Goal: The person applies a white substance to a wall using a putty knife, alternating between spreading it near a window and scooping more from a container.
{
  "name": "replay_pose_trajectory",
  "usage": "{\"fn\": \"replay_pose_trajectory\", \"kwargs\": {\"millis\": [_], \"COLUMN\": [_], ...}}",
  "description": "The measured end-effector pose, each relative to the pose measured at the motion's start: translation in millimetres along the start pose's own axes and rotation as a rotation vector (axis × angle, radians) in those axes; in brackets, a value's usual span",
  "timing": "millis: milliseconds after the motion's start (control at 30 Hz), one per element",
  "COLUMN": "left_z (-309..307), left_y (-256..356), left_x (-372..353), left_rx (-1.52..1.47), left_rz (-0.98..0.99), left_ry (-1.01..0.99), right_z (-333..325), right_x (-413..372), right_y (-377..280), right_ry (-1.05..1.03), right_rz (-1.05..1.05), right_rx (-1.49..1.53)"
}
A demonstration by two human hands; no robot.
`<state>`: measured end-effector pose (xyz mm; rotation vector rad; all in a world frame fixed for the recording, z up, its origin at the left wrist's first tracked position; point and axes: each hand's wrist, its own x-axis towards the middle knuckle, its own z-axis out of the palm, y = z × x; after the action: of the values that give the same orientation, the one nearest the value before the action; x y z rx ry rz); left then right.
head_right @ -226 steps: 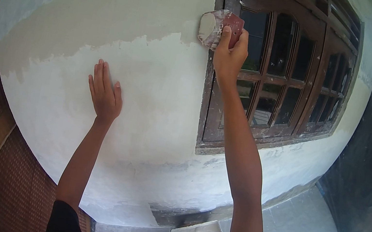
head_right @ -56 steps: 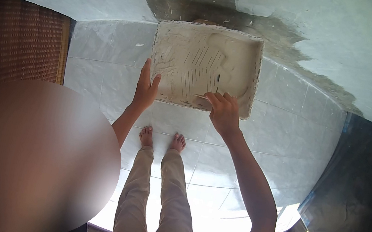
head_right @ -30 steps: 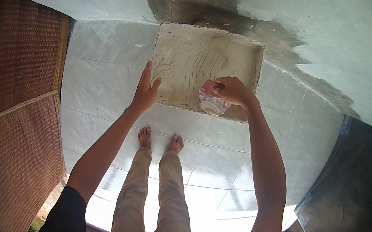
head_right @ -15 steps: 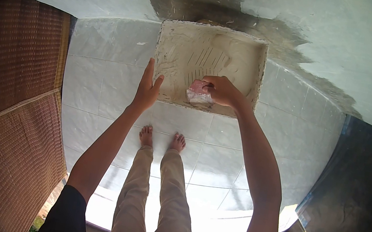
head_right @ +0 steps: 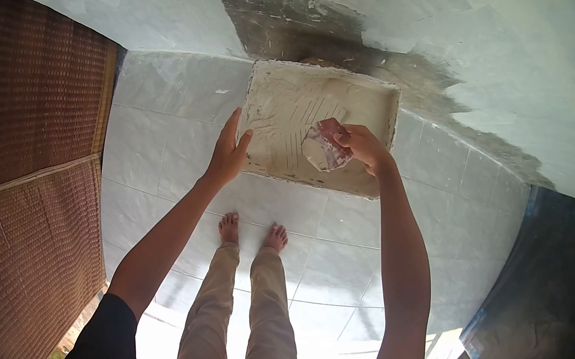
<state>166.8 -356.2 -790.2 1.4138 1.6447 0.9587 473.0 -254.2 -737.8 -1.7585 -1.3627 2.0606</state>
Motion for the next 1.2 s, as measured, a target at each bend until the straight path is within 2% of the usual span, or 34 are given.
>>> {"fn": "replay_pose_trajectory", "kwargs": {"millis": [33,67,133,200,300,400,533,667,767,1200], "left_z": [-5.7,-12.5,-30.8,-52.5,-87.7,-129.6,-183.1,-239.5,-281.6,-428.2], "left_y": [9.1,20.1,47.3,80.7,129.2,196.3,278.7,363.7,421.9,605.4], "left_x": [3.3,7.2,15.4,25.4,45.8,64.1,87.0,100.2,104.6,117.7], "left_rx": [0.003,-0.038,-0.075,-0.111,-0.078,-0.088,-0.096,-0.120,-0.132,-0.082], "left_rz": [0.019,0.015,0.037,0.069,0.187,0.288,0.455,0.608,0.679,0.975], "left_ry": [0.006,0.007,0.017,0.020,0.042,0.063,0.131,0.177,0.203,0.360], "right_z": [-0.2,2.9,11.0,13.1,29.7,34.4,35.3,30.4,40.0,33.6], "right_x": [-5.4,-13.7,-32.1,-42.5,-70.2,-103.5,-160.6,-210.9,-270.5,-414.7], "right_y": [0.6,-3.8,-16.6,-25.8,-63.6,-118.3,-206.6,-285.3,-353.5,-565.5], "right_ry": [0.003,0.010,-0.003,-0.020,-0.047,-0.139,-0.231,-0.195,-0.093,0.041], "right_rz": [-0.006,-0.026,-0.119,-0.173,-0.353,-0.514,-0.750,-0.872,-0.951,-1.340], "right_rx": [0.231,0.230,0.508,0.540,0.871,0.951,0.986,0.956,0.942,0.845]}}
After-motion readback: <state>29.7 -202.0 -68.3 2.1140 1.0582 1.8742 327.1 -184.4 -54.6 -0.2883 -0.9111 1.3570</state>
